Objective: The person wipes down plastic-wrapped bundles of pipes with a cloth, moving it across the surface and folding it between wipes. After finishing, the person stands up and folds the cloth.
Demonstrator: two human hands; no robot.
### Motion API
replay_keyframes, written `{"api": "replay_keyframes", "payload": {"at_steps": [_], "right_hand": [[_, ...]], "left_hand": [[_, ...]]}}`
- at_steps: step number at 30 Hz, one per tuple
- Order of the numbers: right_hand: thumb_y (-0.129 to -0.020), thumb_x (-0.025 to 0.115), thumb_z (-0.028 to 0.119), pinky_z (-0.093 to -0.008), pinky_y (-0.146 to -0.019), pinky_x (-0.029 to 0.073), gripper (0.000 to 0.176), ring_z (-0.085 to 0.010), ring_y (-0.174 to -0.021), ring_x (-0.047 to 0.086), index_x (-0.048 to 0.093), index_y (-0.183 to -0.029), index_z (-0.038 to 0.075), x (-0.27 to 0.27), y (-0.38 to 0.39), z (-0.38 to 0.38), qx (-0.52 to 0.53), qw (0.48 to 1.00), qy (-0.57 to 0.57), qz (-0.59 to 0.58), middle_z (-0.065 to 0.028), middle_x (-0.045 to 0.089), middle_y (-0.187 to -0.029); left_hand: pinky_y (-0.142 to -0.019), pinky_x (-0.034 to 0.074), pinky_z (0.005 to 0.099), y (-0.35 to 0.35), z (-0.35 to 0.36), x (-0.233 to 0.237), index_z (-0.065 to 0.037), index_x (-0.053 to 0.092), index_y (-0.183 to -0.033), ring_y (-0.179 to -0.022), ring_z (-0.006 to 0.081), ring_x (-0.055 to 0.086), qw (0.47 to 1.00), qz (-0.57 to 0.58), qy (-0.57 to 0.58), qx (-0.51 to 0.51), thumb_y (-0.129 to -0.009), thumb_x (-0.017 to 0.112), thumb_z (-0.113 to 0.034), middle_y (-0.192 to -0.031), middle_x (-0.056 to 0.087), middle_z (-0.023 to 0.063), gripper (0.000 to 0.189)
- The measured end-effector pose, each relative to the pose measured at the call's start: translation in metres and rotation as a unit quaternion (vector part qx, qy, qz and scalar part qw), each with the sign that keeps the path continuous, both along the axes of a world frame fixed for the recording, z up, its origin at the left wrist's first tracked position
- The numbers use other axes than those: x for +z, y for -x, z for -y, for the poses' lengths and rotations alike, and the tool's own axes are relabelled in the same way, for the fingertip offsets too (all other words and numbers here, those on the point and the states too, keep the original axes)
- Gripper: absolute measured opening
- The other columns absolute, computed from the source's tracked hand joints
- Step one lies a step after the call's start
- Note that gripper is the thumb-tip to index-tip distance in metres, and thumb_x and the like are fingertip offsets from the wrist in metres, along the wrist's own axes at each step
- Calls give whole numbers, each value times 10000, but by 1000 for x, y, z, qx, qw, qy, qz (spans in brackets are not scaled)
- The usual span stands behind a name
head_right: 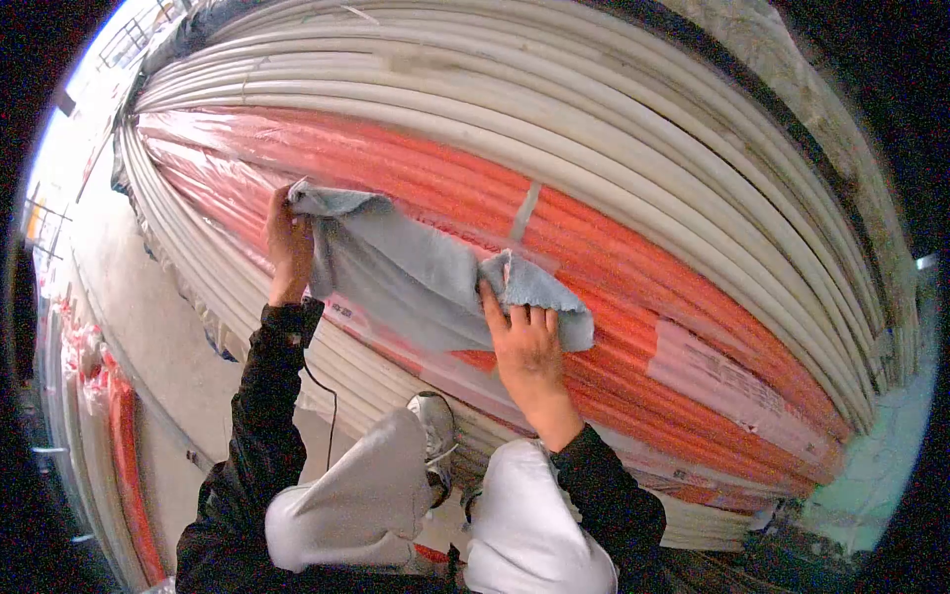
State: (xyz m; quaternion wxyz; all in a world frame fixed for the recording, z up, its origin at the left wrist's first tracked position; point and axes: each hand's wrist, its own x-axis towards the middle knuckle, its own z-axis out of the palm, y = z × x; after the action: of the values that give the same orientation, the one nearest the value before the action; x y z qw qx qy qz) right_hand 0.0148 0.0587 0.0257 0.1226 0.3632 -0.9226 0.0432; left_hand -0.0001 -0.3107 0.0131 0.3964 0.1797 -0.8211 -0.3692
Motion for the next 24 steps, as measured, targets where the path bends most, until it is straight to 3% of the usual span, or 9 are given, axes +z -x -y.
{"api": "replay_keyframes", "payload": {"at_steps": [1, 4, 5, 8, 9, 12, 13, 19, 24], "right_hand": [[-887, 578, 64, -496, -1078, 353, 661, -370, -1299, 467, 438, -1527, 150, 1, -2, -3, -8, 1000, -2, 19, -202, 355, -1582], [-872, 663, 106, -514, -1084, 345, 697, -370, -1318, 457, 434, -1528, 160, 3, -10, -10, -49, 998, 7, 28, -217, 372, -1549], [-862, 689, 130, -517, -1078, 350, 716, -369, -1315, 458, 430, -1529, 163, 2, -9, -12, -46, 999, 0, 25, -219, 384, -1531], [-837, 747, 192, -518, -1055, 369, 766, -367, -1301, 461, 422, -1530, 166, 2, 6, -6, -33, 999, 4, 33, -215, 416, -1482], [-831, 753, 206, -514, -1044, 380, 774, -366, -1294, 463, 420, -1528, 161, 4, 13, -2, -24, 998, 22, 44, -208, 426, -1469], [-823, 762, 249, -494, -999, 424, 784, -350, -1273, 473, 422, -1521, 147, 8, 34, 8, -4, 997, 33, 68, -186, 448, -1450], [-821, 764, 263, -486, -981, 441, 786, -343, -1266, 477, 423, -1518, 142, 9, 39, 10, 1, 997, 29, 73, -178, 454, -1448], [-854, 716, 244, -459, -924, 485, 743, -319, -1265, 490, 416, -1524, 134, -5, 40, 9, 5, 999, 27, 24, -138, 497, -1437], [-889, 636, 173, -481, -932, 479, 674, -332, -1265, 511, 417, -1526, 140, -4, 34, 1, 8, 999, 35, -1, -149, 503, -1442]], "left_hand": [[-972, 482, 473, 2, -1, 2, -58, 537, -1328, -1155, 405, 620, 988, 147, 2, 39, -903, 580, -26, -1188, 656, 233, 428], [-1123, 372, 522, 8, -4, -23, -20, 436, -1447, -1332, 427, 486, 958, 137, 250, 36, -923, 590, -94, -1380, 552, 252, 551], [-1209, 239, 544, 9, 1, -28, 50, 354, -1491, -1429, 452, 358, 937, 223, 266, 19, -949, 580, -204, -1487, 449, 273, 640], [-1198, 246, 549, 26, 10, -27, 71, 360, -1483, -1416, 460, 375, 884, 307, 344, 72, -965, 547, -298, -1479, 443, 310, 664], [-1177, 274, 546, 34, 19, -32, 88, 484, -1384, -1386, 446, 422, 868, 301, 389, 71, -973, 505, -354, -1414, 508, 318, 604], [-1136, 315, 562, 59, 1, 5, 58, 623, -1210, -1307, 432, 514, 818, 463, 339, 40, -969, 495, -337, -1306, 608, 286, 481], [-1007, 456, 538, 68, 18, -16, 38, 674, -1088, -1123, 397, 655, 801, 428, 415, 51, -964, 491, -311, -1112, 708, 244, 413], [-765, 564, 521, 69, 25, -11, 39, 657, -1005, -843, 424, 711, 827, 393, 390, -95, -924, 514, -205, -877, 713, 276, 295], [-795, 552, 527, 70, 25, -39, 47, 605, -988, -921, 440, 688, 820, 319, 452, -147, -907, 537, -147, -947, 694, 281, 222]]}}
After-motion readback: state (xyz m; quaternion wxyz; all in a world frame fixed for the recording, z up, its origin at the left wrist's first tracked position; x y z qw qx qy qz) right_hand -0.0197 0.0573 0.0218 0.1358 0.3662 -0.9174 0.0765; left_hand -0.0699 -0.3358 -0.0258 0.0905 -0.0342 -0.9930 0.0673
